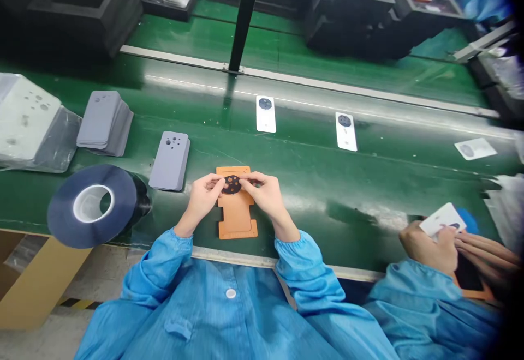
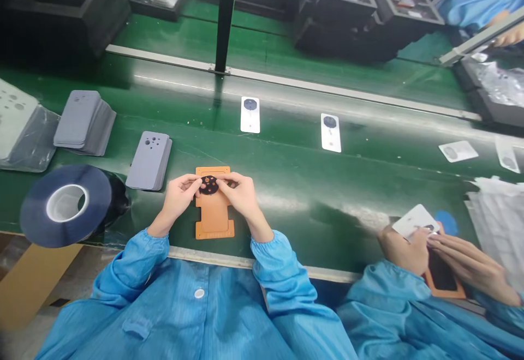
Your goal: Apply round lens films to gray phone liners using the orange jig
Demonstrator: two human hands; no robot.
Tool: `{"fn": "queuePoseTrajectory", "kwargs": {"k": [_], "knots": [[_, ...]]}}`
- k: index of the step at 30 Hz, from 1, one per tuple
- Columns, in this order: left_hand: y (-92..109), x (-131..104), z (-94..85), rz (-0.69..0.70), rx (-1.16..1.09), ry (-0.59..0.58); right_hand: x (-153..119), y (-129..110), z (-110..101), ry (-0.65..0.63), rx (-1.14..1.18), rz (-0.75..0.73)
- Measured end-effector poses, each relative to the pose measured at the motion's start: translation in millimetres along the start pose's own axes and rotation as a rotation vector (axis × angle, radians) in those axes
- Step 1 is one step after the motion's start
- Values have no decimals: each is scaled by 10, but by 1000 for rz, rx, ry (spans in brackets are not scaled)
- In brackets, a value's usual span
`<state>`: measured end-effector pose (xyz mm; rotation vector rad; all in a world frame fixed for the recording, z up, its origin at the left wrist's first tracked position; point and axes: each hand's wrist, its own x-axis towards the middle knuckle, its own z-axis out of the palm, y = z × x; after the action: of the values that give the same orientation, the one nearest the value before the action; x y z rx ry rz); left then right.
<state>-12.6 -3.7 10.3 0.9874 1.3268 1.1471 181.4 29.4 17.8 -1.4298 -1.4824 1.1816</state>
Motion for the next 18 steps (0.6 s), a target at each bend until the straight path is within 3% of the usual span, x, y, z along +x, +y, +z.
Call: {"fn": "queuePoseTrajectory", "kwargs": {"k": [7, 11, 18], "knots": [[-53, 83, -61, 74, 2, 154, 8, 92, -32, 64, 2, 74], [-46, 95, -61, 17, 41, 95, 7, 148, -21, 46, -40, 86], [-80, 70, -24, 37, 138, 74, -14, 122, 9, 72, -71, 64]]}}
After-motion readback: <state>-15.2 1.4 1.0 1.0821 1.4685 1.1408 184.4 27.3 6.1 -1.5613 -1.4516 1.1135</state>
